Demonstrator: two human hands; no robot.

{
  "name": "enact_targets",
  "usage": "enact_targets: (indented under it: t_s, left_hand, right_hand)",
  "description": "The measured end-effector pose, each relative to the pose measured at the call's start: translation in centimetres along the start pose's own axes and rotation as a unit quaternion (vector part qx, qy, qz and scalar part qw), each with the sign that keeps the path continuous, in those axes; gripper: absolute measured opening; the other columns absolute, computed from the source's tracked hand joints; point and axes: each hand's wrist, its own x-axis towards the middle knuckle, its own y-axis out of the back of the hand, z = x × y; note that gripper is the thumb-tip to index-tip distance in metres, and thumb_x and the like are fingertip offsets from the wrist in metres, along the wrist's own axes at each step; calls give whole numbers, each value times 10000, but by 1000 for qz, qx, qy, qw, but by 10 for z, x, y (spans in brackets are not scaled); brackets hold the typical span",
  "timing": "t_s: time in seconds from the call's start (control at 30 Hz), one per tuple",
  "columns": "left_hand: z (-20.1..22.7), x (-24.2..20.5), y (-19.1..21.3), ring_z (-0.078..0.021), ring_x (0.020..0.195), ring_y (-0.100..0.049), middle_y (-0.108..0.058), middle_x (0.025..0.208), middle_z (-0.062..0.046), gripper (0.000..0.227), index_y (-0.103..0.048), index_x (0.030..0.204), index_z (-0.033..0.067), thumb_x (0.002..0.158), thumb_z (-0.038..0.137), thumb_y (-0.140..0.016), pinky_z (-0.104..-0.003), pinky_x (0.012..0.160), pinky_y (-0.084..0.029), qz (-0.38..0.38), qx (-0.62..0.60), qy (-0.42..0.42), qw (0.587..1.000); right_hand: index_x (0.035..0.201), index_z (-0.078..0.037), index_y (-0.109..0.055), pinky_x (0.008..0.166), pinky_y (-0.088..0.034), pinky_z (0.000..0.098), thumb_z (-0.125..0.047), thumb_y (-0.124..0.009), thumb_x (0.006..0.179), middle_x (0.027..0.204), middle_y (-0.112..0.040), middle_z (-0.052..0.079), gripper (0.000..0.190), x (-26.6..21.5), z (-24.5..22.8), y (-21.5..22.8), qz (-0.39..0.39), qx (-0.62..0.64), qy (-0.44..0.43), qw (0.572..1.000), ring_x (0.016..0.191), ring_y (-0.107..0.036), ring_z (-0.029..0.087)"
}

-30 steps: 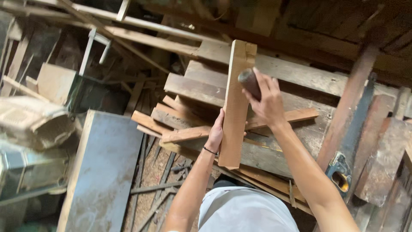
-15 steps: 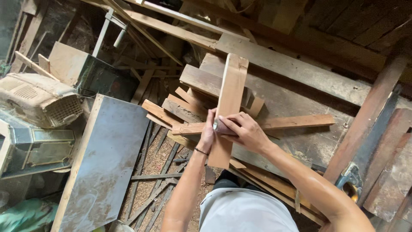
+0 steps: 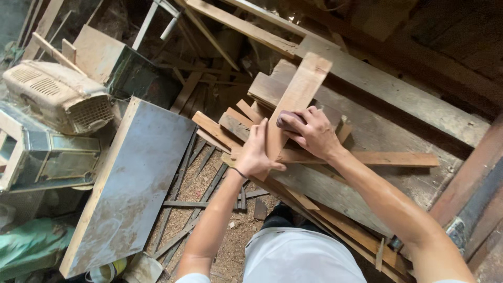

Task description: The person sands a wooden plank with sandpaper, marks it with a pen, and then cuts it using a hand saw. The person handles the plank and tools directly with their hands throughout the process.

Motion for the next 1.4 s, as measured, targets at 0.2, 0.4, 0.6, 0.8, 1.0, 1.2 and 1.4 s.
enact_targets:
  t_s: [0.2, 0.4, 0.6, 0.8, 1.0, 1.2, 1.4]
  left_hand:
    - [-12, -23, -33, -373, 1198, -553, -495, 1355, -262, 1053, -322, 1493, 3, 634, 161, -909, -456, 1038, -550, 104, 162, -31, 981]
    - [-21, -32, -34, -384, 1101, -568, -477, 1412, -306, 848, -508, 1449, 209, 689, 214, -883, -492, 887, -573, 117, 195, -82, 970]
    - [-9, -36, -26, -394, 1113, -588, -496, 1438, -292, 689, -587, 1377, 195, 742, 260, -848, -481, 836, -577, 120, 162, -59, 978]
    - [-7, -42, -30, -392, 1159, -600, -533, 1462, -237, 552, -652, 1190, 127, 682, 219, -849, -468, 927, -574, 157, 123, -81, 977]
    - [-12, -42, -34, -422, 1147, -585, -495, 1441, -282, 616, -657, 1242, 74, 678, 195, -872, -481, 935, -554, 145, 118, -89, 978]
    - [-11, -44, -31, -424, 1169, -581, -495, 1432, -287, 620, -660, 1251, 82, 684, 214, -873, -497, 937, -566, 145, 122, -87, 978]
    - [-10, -43, -27, -424, 1146, -584, -492, 1434, -325, 596, -683, 1234, 96, 688, 236, -877, -489, 893, -576, 132, 130, -77, 980]
  right_hand:
    - [1316, -232, -673, 821, -587, 424, -235, -722, 882, 1109, -719, 129, 437, 14, 8, -24, -4, -45, 106, 993, 923, -672, 277]
    - [1296, -211, -706, 714, -581, 374, -138, -713, 1075, 922, -741, 75, 233, 63, 114, -15, 114, -168, 1, 979, 764, -667, 211]
    - [1292, -181, -715, 830, -592, 458, -220, -763, 1006, 948, -733, 103, 293, 53, 42, -14, 153, -53, 25, 986, 825, -683, 231]
    - [1252, -250, -697, 858, -579, 473, -284, -772, 805, 1200, -668, 155, 454, 15, -25, -12, 25, 11, 61, 998, 991, -627, 365]
    - [1373, -306, -694, 931, -622, 359, -174, -727, 969, 1305, -655, 118, 427, 18, 28, -27, -26, 53, 142, 988, 1109, -667, 244]
    - [1248, -221, -733, 731, -626, 346, -243, -839, 918, 1159, -700, 197, 347, 61, 134, -26, 107, -91, -19, 990, 957, -689, 317]
    - [1245, -166, -737, 690, -606, 382, -225, -855, 911, 1114, -704, 186, 359, 47, 71, -30, 128, -52, -5, 990, 906, -670, 298]
